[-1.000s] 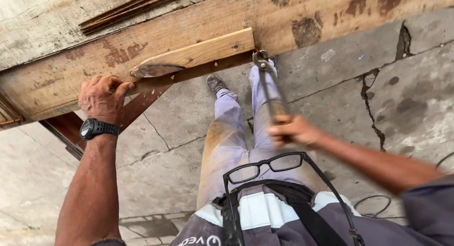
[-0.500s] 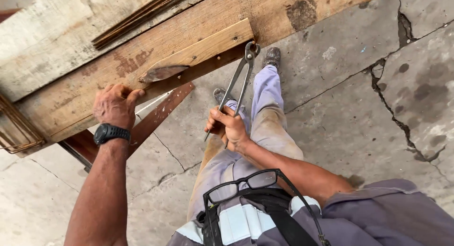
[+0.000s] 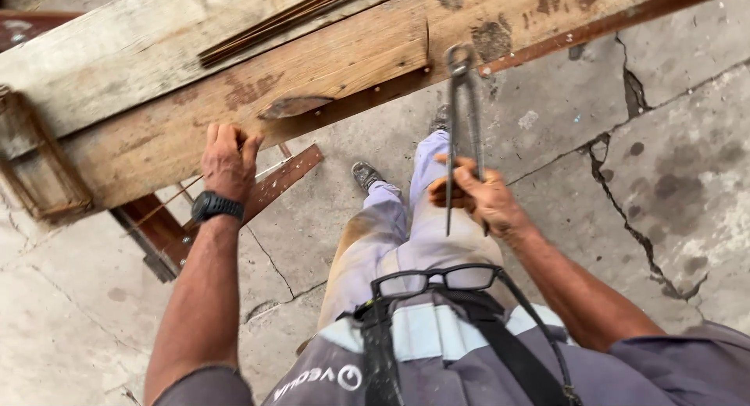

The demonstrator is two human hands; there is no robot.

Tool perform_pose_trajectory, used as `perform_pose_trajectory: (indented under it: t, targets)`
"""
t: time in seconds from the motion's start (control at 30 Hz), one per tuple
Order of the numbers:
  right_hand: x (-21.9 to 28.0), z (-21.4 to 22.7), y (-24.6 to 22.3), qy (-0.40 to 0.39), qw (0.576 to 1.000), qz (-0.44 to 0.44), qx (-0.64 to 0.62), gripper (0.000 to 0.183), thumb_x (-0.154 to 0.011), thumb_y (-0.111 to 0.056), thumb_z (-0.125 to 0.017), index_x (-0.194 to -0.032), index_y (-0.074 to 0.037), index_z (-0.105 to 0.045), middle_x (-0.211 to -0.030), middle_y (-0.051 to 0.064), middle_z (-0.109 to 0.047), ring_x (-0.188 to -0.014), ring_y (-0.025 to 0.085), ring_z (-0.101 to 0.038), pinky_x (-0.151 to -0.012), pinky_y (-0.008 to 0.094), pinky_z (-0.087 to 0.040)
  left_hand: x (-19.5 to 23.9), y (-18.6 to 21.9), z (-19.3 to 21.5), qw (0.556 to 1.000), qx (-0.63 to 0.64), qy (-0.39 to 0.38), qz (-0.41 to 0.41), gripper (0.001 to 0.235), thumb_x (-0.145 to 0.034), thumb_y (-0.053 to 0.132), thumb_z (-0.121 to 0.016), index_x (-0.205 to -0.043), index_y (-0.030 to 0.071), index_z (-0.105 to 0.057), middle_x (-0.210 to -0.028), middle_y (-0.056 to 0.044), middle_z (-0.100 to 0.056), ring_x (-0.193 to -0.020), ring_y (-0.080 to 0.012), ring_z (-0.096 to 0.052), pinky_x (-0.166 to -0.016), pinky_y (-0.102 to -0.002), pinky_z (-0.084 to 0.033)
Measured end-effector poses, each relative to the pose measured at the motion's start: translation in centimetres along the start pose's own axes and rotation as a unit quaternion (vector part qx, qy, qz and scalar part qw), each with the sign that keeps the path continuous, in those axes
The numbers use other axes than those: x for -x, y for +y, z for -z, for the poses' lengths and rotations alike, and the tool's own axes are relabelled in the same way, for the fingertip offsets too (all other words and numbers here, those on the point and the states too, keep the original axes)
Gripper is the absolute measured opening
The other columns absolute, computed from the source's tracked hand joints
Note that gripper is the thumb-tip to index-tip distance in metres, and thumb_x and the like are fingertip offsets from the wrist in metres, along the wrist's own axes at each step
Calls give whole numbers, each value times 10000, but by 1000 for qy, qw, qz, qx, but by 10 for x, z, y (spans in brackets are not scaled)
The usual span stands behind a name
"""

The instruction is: The person bends a thin metal rod into a rectangular shape using a wooden beam as a guide and a pair of locking pliers to hold the rod in place. The person repeatedly positions the rod against the wood and twists it to form the corners of the rectangle.

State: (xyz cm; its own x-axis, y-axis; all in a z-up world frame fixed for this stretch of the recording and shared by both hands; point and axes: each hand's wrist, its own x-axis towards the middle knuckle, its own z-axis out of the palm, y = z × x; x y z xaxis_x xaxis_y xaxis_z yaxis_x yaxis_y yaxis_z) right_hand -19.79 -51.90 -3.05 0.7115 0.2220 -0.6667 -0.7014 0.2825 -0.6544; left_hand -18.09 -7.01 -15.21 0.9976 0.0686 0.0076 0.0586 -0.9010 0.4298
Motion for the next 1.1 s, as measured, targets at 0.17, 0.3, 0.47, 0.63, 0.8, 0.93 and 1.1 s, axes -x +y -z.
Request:
perform_pose_trajectory:
  t: [0.17, 0.3, 0.47, 0.63, 0.8, 0.93, 1.1]
  targets:
    - [-12, 13, -21, -7, 982, 108, 158, 207, -1044, -194, -569, -1020, -3, -647, -637, 117, -588, -541, 234, -668, -551, 376, -610, -21, 57, 27, 967, 182, 122, 131, 329, -1092, 446, -587, -987, 139, -533, -871, -66, -521, -838, -290, -637, -770, -428, -516]
    - [-35, -1, -43, -23, 925, 194, 326, 157, -1030, -169, -655, -950, -35, -643, -707, 102, -638, -653, 180, -646, -651, 328, -563, -38, 158, 54, 902, 382, 164, 122, 183, -1051, 282, -560, -969, 150, -656, -864, -99, -692, -890, -244, -701, -875, -418, -540]
    - [-39, -75, -67, 6, 910, 208, 359, 180, -1027, -273, -680, -1036, -95, -662, -808, 54, -644, -776, 133, -597, -712, 295, -524, -26, 261, -3, 770, 611, 124, 136, 175, -1046, 296, -580, -1107, 185, -700, -970, -35, -720, -1012, -160, -677, -974, -384, -534]
    - [-46, -36, -79, -7, 893, 188, 409, 155, -1033, -202, -659, -961, -80, -595, -755, 59, -563, -778, 138, -550, -655, 275, -467, -10, 275, -10, 776, 608, 42, 163, 180, -1013, 271, -670, -1161, 189, -730, -1033, -83, -752, -971, -150, -724, -877, -322, -601]
    - [-34, 26, -124, 6, 830, 59, 554, 214, -1006, -251, -699, -965, -59, -613, -708, 124, -529, -687, 256, -525, -640, 378, -440, 30, 168, -32, 499, 761, 88, 406, 302, -1024, 419, -506, -1159, 188, -644, -1117, -59, -730, -887, -197, -739, -769, -295, -641]
    - [-58, 47, -162, -9, 755, -104, 648, 262, -1077, -343, -534, -1075, -82, -534, -839, 71, -490, -624, 200, -460, -463, 342, -425, 19, 158, 14, 486, 727, 158, 459, 665, -895, 659, -418, -1216, 125, -651, -1129, -97, -709, -903, -258, -695, -720, -353, -573]
    - [-89, 53, -201, -26, 711, -172, 681, 265, -1096, -314, -534, -1151, -60, -586, -860, 121, -502, -638, 236, -455, -503, 388, -454, -2, 150, -10, 626, 617, 133, 458, 259, -955, 284, -646, -1139, 105, -680, -1040, -38, -711, -739, -130, -680, -637, -262, -576]
